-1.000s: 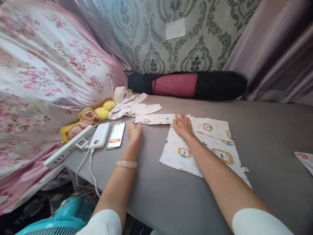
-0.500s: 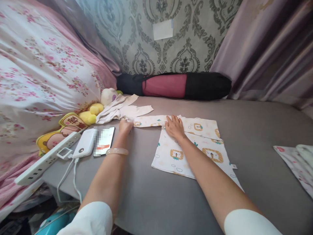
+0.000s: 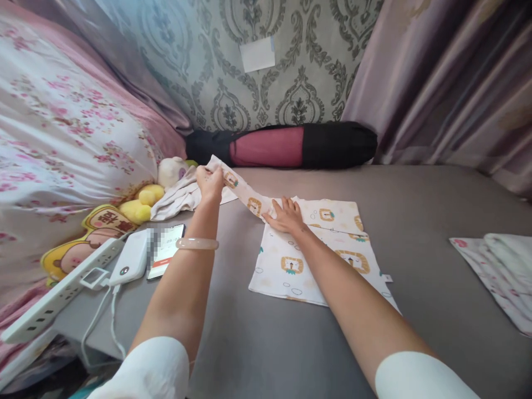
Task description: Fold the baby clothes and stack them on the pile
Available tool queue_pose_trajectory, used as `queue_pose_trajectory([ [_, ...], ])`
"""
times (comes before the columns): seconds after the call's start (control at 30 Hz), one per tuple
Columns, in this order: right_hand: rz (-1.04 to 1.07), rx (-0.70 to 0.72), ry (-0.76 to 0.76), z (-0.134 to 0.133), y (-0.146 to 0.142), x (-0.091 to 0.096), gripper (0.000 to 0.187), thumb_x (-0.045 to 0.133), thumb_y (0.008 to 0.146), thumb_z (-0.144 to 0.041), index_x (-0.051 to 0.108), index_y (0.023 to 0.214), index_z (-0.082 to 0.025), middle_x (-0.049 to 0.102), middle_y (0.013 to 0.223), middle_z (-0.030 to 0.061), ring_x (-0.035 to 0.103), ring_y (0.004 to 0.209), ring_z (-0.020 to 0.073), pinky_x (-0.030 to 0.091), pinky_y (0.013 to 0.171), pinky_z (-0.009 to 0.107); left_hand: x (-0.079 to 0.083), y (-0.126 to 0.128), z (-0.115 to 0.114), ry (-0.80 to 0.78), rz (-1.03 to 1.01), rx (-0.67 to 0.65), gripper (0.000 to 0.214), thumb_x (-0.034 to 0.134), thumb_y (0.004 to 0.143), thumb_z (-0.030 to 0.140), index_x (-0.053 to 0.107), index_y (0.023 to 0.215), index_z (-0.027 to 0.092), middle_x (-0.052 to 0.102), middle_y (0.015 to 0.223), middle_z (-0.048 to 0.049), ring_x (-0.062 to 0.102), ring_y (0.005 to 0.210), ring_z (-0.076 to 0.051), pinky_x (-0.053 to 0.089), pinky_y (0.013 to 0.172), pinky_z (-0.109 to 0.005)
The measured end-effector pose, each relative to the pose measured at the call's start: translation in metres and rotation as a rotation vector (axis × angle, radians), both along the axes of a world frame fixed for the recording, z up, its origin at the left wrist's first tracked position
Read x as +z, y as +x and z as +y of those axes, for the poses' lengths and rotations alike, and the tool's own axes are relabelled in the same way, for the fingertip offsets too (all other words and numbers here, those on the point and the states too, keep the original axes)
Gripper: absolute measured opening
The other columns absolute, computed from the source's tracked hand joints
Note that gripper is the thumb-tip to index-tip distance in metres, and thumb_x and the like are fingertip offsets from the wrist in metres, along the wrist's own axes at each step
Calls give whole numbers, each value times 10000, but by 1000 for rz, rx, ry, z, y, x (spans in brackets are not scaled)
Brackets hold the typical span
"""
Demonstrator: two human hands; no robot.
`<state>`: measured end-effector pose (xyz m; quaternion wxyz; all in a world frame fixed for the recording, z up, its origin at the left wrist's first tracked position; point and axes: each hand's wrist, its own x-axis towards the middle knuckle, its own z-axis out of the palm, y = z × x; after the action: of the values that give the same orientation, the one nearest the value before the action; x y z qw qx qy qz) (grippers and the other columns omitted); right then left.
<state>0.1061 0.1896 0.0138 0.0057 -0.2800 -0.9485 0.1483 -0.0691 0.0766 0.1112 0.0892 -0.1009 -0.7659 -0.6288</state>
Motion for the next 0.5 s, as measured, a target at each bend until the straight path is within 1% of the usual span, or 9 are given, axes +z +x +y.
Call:
queue_pose_trajectory([
  [0.07,-28,5,-49,2,-1,4,928,259,814,-823,254,1530,-231,150,1604,136,77,1470,310,49,1155,456,9,13,12,77,-28,-64,124,547,779,174,469,874,156,578,819,-23,627,803,-170,548,752,-358],
  [0.13,-42,4,-78,2,-2,7,1007,268,759,-876,241,1533,-232,129,1607,142,49,1473,312,35,1156,458,12,28,20,140,-40,-150,113,541,797,183,457,869,161,574,808,-9,633,762,-152,550,734,-351],
  [0.2,-46,-2,-89,1,-2,8,1031,282,740,-889,241,1534,-232,118,1610,142,33,1475,310,25,1159,457,10,42,26,169,-33,-200,126,550,806,198,454,882,169,584,811,-2,641,761,-149,548,742,-343],
  [0.3,-21,6,-107,3,1,7,1012,325,762,-859,246,1532,-207,113,1610,149,19,1478,302,8,1165,466,0,60,34,158,5,-182,171,592,806,245,465,900,179,606,823,-2,647,810,-159,537,772,-323],
  [0.37,45,58,-143,6,5,6,930,396,822,-765,234,1534,-190,117,1610,142,21,1483,274,12,1173,459,-9,69,38,156,21,-168,191,610,809,274,472,903,181,615,816,-3,646,822,-161,531,770,-304],
  [0.4,101,87,-180,9,8,6,869,439,854,-689,237,1533,-185,119,1611,132,25,1484,254,31,1179,443,-14,74,40,160,19,-168,196,613,813,286,472,901,182,616,810,-3,645,818,-158,529,763,-295],
  [0.47,271,99,-295,16,14,5,740,501,895,-513,282,1516,-176,144,1610,108,65,1484,215,106,1183,389,-22,84,44,172,3,-170,200,612,820,301,466,890,184,618,803,-4,643,803,-149,525,747,-278],
  [0.5,379,67,-374,19,17,6,677,517,899,-434,329,1494,-171,191,1600,104,123,1476,202,158,1176,361,-27,89,45,178,-7,-171,203,612,822,306,460,883,186,618,803,-4,643,796,-145,522,741,-272],
])
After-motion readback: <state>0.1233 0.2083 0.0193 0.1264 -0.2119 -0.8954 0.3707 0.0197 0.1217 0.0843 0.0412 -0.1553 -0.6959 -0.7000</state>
